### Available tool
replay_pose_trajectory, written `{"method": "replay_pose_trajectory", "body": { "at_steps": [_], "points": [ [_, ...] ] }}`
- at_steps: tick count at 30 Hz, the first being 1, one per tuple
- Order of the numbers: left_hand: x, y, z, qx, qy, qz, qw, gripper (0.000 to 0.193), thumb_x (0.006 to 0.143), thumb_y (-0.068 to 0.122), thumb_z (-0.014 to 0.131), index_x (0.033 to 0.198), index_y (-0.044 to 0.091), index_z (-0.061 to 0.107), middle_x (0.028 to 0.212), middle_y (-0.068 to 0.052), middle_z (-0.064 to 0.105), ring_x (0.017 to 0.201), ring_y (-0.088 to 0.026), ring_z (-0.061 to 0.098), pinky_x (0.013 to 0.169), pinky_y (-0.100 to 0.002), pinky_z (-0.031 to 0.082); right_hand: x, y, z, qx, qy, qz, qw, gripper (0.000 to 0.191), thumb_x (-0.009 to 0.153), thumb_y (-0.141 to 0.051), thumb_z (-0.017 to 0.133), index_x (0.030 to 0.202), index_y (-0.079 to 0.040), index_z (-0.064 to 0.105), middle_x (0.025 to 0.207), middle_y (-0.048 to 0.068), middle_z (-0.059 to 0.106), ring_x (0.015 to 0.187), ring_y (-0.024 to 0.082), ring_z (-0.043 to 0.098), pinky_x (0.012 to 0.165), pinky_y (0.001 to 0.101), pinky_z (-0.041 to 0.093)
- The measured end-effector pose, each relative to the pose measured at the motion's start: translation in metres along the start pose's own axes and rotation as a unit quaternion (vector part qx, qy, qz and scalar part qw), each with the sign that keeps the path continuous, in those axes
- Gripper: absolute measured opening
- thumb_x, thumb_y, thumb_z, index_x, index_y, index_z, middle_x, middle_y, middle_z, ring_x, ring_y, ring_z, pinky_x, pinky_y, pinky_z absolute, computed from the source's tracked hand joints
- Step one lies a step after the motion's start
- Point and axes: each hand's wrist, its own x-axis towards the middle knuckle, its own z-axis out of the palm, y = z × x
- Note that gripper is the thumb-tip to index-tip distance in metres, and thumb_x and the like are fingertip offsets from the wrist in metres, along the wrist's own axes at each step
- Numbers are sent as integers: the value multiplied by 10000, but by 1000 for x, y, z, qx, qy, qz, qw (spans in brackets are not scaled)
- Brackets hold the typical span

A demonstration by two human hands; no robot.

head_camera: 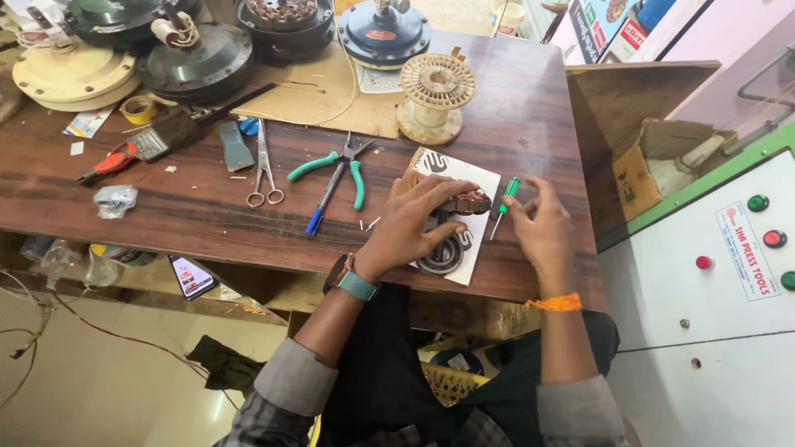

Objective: The person sits at a workbench and assembles a small mechanical component, holding the part with one hand while using a green-handled screwdriver with the other to tighten it. They repeatedly reposition the part and manipulate small pieces by hand as they work on it.

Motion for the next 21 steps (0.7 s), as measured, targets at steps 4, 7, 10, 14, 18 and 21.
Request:
{"method": "replay_pose_trajectory", "body": {
  "at_steps": [4,7,10,14,18,21],
  "points": [
    [2,0,3,-24,14,-17,999,518,859,308,803,1344,215,645,1221,-31,702,1111,-286,587,1039,-446,416,-5,-4,4,-100,14,-56,993,631,902,-389,726,1466,-218,500,1198,104,684,1050,370,674,841,512,517],
    [4,-2,2,-32,18,-16,999,482,857,302,805,1310,214,668,1206,-29,710,1120,-284,594,1047,-444,412,-7,4,-6,-85,35,-61,994,607,904,-297,692,1478,-205,519,1160,119,688,1026,365,691,858,497,529],
    [4,-2,-1,-34,15,-11,999,472,861,288,795,1308,202,669,1216,-44,704,1151,-284,599,1043,-444,407,-2,9,-17,-83,12,-40,996,608,874,-295,720,1450,-209,542,1121,125,679,1029,360,681,884,480,521],
    [6,0,1,-18,9,-23,1000,465,878,277,793,1316,189,666,1229,-53,702,1155,-274,606,1039,-436,418,14,18,-21,-127,-11,-69,989,463,908,-315,746,1338,-182,635,1188,106,655,1037,390,651,870,497,499],
    [6,-2,7,-9,42,-18,999,481,860,243,793,1316,163,663,1259,-59,693,1184,-283,598,1068,-432,424,32,37,-13,-46,27,-158,986,401,909,-230,759,1280,-93,696,1066,134,695,971,332,678,850,442,531],
    [8,-6,15,-8,67,-14,998,469,858,242,798,1296,148,663,1238,-48,692,1160,-268,598,1066,-437,423,32,52,-27,382,-89,-23,920,389,1023,-195,695,1364,-10,724,846,141,532,752,263,476,626,407,405]
  ]
}}
